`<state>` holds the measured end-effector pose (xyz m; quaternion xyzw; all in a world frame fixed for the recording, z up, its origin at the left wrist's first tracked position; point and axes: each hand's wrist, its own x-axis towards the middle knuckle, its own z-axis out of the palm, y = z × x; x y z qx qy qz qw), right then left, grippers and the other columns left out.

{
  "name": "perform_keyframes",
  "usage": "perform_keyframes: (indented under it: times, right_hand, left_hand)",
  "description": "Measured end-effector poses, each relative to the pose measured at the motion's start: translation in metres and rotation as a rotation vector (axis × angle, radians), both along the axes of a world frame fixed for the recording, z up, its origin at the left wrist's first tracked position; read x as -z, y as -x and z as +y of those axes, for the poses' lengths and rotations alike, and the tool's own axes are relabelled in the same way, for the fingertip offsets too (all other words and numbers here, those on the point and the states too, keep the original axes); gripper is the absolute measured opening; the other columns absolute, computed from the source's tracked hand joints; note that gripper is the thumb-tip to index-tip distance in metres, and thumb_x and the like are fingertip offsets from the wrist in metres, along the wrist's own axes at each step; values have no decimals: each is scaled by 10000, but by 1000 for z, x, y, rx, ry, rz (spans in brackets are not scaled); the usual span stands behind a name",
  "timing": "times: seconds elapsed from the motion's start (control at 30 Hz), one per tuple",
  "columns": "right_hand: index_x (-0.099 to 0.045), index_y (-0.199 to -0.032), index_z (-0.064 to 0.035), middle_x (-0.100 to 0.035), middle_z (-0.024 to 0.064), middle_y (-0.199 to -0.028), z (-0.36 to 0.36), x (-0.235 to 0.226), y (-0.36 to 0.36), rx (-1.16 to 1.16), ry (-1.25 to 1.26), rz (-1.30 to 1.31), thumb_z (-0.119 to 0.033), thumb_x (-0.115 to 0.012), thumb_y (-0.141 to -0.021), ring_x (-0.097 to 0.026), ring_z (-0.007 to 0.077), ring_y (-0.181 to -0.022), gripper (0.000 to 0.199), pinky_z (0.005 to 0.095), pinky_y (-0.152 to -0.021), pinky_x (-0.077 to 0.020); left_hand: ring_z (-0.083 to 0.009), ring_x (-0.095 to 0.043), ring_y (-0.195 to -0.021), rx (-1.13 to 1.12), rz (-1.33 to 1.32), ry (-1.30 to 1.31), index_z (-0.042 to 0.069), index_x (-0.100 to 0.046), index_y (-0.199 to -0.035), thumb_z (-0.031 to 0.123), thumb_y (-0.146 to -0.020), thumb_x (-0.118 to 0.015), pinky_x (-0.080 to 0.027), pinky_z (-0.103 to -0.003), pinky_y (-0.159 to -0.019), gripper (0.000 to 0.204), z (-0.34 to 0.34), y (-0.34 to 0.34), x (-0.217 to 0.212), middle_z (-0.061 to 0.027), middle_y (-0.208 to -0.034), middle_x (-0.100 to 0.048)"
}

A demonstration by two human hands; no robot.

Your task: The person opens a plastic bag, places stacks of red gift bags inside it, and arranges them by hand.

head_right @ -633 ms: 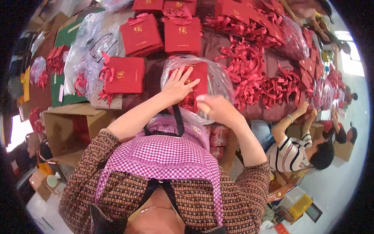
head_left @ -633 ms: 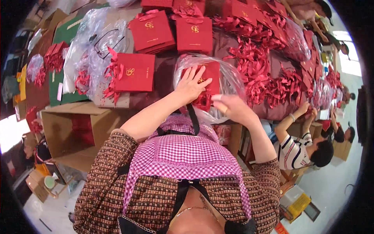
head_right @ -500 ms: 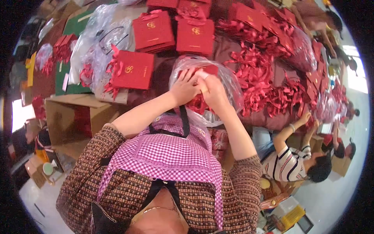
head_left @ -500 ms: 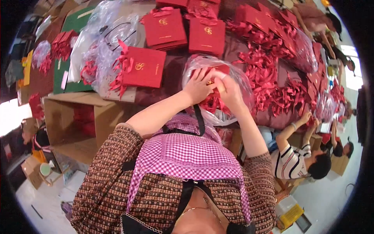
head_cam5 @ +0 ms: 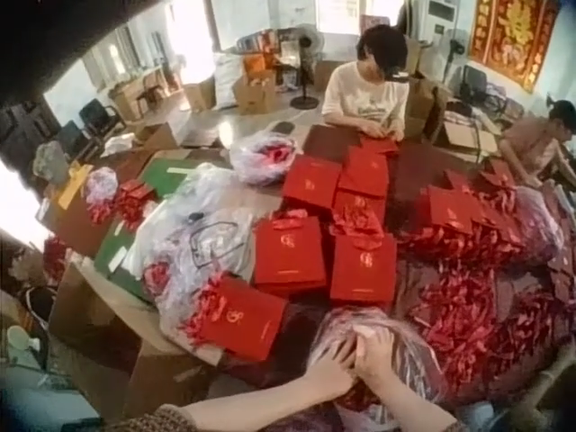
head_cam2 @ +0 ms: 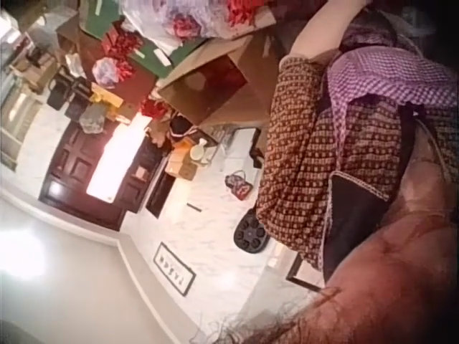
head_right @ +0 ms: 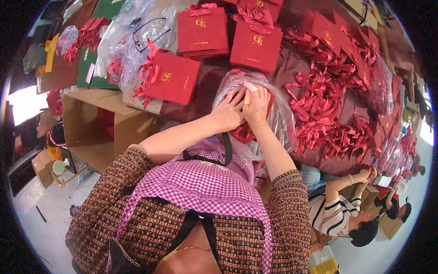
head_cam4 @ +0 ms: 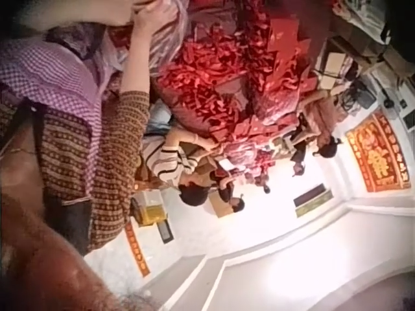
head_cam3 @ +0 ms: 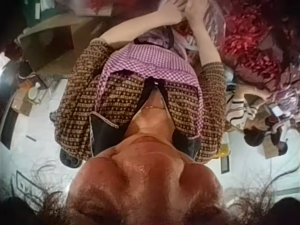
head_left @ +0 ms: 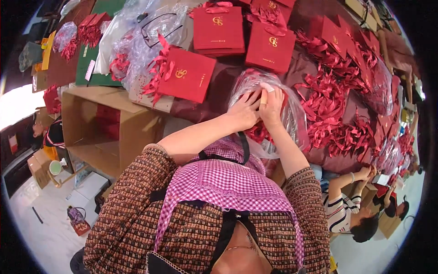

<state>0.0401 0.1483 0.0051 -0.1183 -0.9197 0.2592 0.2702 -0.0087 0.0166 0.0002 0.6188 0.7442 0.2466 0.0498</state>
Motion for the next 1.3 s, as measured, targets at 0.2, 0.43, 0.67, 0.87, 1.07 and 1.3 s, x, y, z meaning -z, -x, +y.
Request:
perform_keyframes:
  times: [0.2,0.43,0.67,0.87,1.07,1.3]
  right_hand:
    - [-603,-1074,-92,-580,120,-956,0,8,-1,-19,42,-31,-106,-548,-854,-533,315,-901,227,435,-822,-393]
    - [-587,-1075,-100,-571,117,-966,2,11,-2,-31,32,-9,-87,-554,-839,-525,318,-918,238,447,-827,-383]
    - [-624,-1099,-31,-657,78,-1001,37,-53,-7,-293,934,-264,-92,-573,-899,-618,187,-932,214,321,-853,-477]
    - [-535,-1233,-11,-651,80,-1022,116,-120,2,-89,1183,-226,-144,-572,-922,-611,154,-871,340,285,-774,-492]
    - [-421,-1326,84,-550,178,-1256,146,-37,48,112,1114,-305,-351,-791,-737,-532,229,-1113,820,336,-903,-428]
    - [-591,-1184,7,-646,107,-1117,133,-14,83,23,1313,-370,-290,-821,-717,-610,196,-984,599,329,-865,-469]
  left_hand:
    - [-427,-294,-1333,10,37,105,-7,-600,-1150,305,-842,-546,-230,-549,-1063,442,-3,0,4,-254,-1368,-415]
    - [-434,-209,-1374,53,47,267,26,-563,-1227,322,-865,-505,-144,-560,-1100,472,-1,-2,11,-248,-1426,-356]
    - [-384,-170,-1406,10,20,254,246,-455,-1364,383,-928,-461,-90,-536,-1131,456,0,-2,-13,-182,-1477,-299]
    - [-406,-224,-1375,-9,84,147,250,-441,-1384,352,-879,-547,-151,-541,-1117,526,3,0,-25,-174,-1507,-250]
    - [-389,-179,-1401,17,75,230,268,-404,-1408,365,-895,-531,-110,-539,-1128,538,8,-4,-26,-171,-1527,-202]
    - [-383,-245,-1363,-20,119,199,285,-455,-1377,356,-838,-614,-163,-531,-1115,567,5,-7,-29,-163,-1497,-265]
